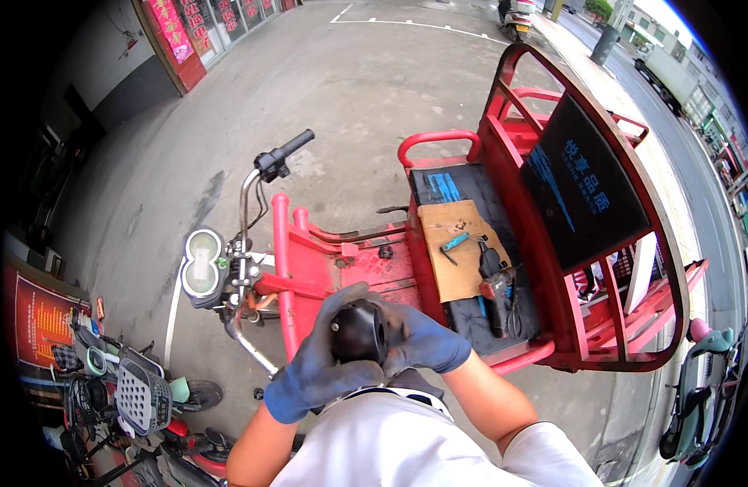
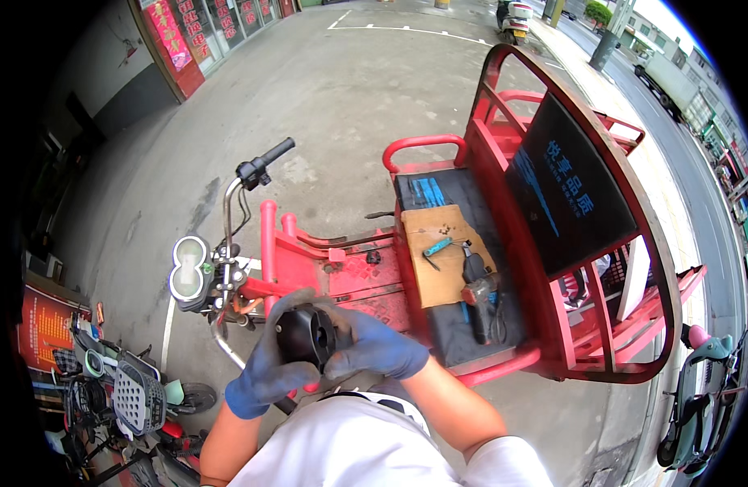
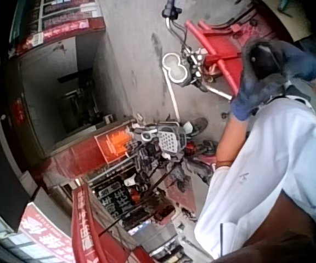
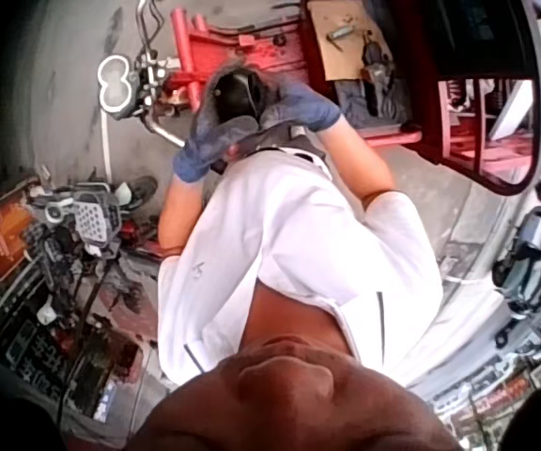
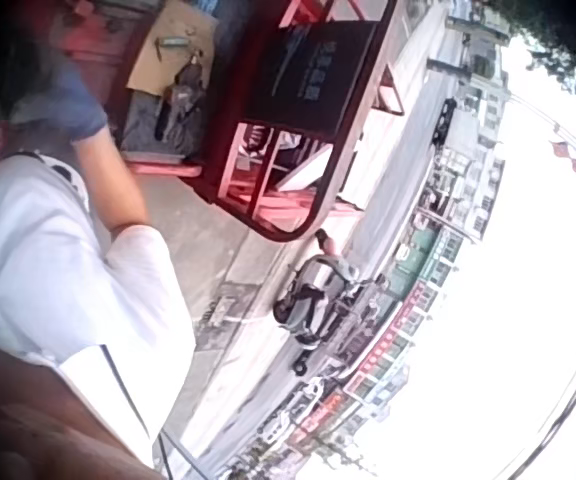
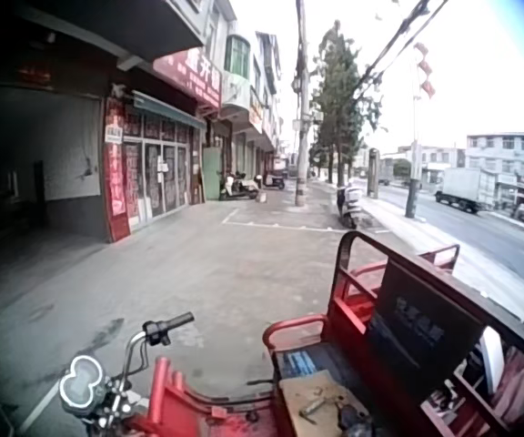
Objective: The person repairs the handlebar assembly of a red three-wheeled electric vehicle. They use a wrench to tighten bolts on the handlebar stem, then use a power drill to secure the handlebar grip. The person also adjusts the position of the handlebar and checks the controls.
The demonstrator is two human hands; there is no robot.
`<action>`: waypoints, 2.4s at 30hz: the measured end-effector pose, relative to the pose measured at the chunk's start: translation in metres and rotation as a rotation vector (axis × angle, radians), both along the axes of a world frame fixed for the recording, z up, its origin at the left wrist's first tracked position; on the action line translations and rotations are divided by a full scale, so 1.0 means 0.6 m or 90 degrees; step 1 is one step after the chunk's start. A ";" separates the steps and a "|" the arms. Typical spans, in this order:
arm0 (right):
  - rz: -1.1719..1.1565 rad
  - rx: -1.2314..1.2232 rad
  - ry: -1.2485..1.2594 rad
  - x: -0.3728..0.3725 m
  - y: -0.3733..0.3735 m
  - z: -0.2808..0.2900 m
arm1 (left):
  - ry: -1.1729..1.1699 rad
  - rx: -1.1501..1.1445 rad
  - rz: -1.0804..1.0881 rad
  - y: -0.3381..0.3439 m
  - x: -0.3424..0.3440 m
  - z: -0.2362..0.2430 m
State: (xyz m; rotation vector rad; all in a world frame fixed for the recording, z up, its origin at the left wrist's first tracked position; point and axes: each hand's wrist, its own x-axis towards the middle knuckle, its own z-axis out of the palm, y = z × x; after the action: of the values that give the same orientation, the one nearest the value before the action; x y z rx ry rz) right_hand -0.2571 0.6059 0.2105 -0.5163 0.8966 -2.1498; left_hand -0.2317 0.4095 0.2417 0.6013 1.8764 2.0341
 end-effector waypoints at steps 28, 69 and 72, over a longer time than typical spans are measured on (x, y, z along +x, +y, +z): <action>-0.621 1.208 -0.092 -0.043 0.434 -0.519 | -0.181 0.548 0.085 -0.074 0.068 -0.072; -0.427 0.985 0.898 0.125 0.125 0.057 | -0.048 0.254 0.240 -0.204 0.041 -0.031; -0.424 0.986 0.900 0.122 0.118 0.060 | -0.051 0.267 0.255 -0.202 0.038 -0.035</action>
State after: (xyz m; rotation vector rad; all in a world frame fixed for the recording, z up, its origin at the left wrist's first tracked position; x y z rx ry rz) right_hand -0.1840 0.6766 0.2465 -0.8418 3.2636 -0.4985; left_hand -0.2088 0.2880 0.2207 0.2387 1.6294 2.6994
